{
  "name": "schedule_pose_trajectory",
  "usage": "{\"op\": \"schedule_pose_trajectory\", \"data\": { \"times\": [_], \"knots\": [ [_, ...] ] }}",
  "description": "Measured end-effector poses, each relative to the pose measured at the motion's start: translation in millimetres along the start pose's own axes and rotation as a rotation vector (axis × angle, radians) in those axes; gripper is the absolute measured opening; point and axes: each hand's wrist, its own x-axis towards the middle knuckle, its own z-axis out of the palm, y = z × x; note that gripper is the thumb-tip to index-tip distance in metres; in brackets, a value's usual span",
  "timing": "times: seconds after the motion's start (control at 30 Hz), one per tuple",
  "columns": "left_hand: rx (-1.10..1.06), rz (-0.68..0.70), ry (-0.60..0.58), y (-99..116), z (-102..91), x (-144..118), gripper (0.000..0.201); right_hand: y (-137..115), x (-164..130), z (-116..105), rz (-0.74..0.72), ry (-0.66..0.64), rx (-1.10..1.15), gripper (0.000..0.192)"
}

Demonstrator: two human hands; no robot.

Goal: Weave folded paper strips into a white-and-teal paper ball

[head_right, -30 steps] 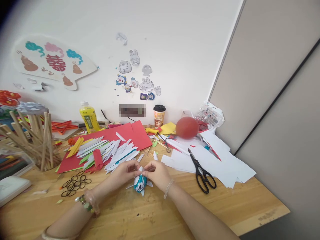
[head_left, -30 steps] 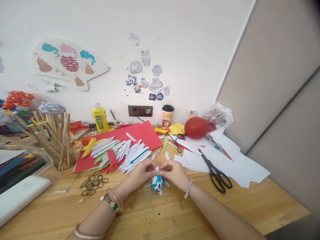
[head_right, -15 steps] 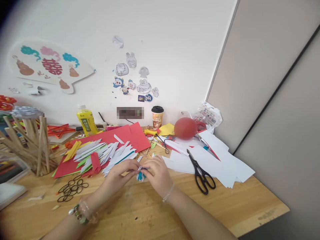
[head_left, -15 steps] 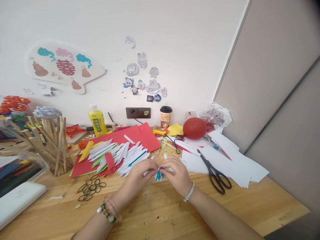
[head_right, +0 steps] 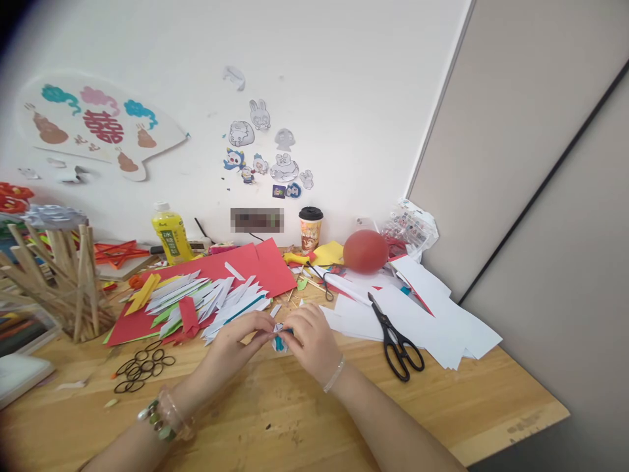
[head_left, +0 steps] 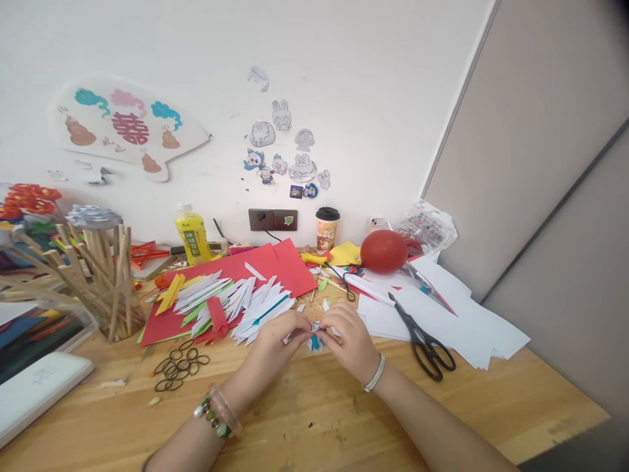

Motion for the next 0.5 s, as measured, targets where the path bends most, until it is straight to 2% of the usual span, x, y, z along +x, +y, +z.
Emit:
{"op": "schedule_pose_trajectory", "data": {
  "times": [0.13,0.23,0.33,0.5],
  "knots": [
    [-0.026,-0.133,-0.055,3,-1.7,3,0.013,-1,6,-6,0.108,-0.103,0.148,0.008],
    [-0.127,-0.255,-0.117,0,-1.6,5,0.016,-2,8,-8,0.233,-0.146,0.218,0.008],
    [-0.305,-0.358,-0.185,-5,0.3,6,0.02,1,6,-4,0.403,-0.179,0.34,0.01],
    [-0.469,-0.483,-0.251,-15,5.2,5,0.028,12,-2,13,0.726,-0.277,0.739,0.025]
  ]
}}
